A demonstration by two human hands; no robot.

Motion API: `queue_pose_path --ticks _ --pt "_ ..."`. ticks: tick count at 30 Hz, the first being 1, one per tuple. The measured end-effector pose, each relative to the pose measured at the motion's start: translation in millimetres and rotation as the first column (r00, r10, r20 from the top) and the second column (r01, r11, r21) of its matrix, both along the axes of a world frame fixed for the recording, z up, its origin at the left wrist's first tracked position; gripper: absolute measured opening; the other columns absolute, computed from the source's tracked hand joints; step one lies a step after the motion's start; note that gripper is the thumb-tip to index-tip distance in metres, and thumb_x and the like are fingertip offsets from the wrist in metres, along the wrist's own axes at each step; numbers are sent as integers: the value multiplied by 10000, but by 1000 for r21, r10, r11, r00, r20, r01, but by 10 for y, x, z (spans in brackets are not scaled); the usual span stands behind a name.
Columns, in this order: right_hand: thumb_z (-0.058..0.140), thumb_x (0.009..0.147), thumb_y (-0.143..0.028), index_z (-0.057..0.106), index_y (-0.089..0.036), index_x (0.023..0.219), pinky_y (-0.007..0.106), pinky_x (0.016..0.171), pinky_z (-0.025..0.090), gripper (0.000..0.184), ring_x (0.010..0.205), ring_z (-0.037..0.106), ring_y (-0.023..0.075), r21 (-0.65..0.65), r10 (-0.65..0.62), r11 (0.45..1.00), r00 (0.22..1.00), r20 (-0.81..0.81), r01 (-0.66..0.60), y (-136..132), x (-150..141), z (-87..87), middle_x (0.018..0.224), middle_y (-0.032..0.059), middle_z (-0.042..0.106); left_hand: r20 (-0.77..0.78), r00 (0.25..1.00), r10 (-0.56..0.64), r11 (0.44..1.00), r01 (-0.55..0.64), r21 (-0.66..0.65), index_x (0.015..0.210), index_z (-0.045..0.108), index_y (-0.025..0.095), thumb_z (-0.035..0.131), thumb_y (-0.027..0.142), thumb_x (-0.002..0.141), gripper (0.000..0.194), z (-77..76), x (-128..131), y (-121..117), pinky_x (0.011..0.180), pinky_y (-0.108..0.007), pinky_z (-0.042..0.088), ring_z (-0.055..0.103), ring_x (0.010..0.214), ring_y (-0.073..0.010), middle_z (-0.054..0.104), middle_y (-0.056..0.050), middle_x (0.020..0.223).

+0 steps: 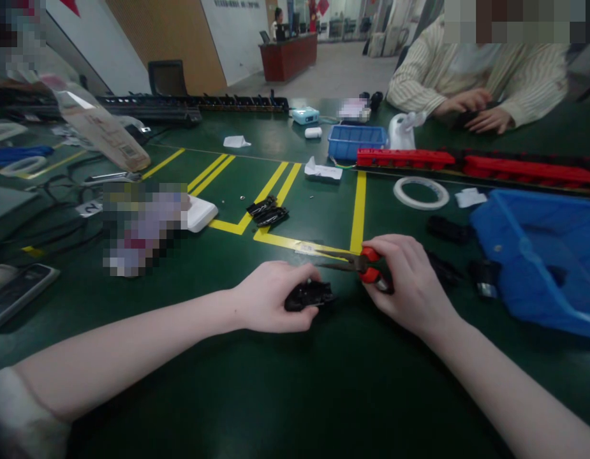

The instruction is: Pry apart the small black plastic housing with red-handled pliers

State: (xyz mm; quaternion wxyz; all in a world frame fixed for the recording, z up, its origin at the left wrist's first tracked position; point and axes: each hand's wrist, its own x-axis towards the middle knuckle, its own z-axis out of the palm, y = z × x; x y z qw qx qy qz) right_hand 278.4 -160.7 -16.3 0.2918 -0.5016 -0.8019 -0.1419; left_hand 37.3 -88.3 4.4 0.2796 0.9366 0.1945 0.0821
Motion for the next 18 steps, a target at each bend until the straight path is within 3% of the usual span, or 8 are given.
queue_pose_path --ticks 4,9,13,18 --pt "563 779 -97 508 -196 1002 487 899 492 250 995 583 273 0 72 997 996 53 -72 7 -19 -3 991 104 595 -11 999 31 998 -32 -56 959 528 173 561 489 834 342 13 11 12 545 -226 421 564 579 -117 597 38 695" --pt "581 795 -118 480 -190 890 418 813 531 155 842 588 216 -24 86 996 995 54 -85 69 -106 50 842 69 587 -3 999 35 999 -35 2 987 507 175 591 457 801 348 -18 38 3 586 -257 442 586 614 -136 630 26 761" --pt "580 797 -135 481 -182 828 327 617 511 114 709 556 184 -47 81 996 992 96 -76 93 -188 88 764 56 579 1 1000 23 999 -23 24 968 501 170 600 427 783 332 -30 49 -18 590 -259 450 572 595 -131 626 30 744" --pt "557 803 -137 529 -152 848 326 637 503 55 718 565 191 -25 113 994 980 166 -110 42 -198 56 787 88 611 -29 999 20 998 -19 60 909 498 172 608 452 771 331 -23 56 -43 588 -266 449 567 577 -131 620 32 716"
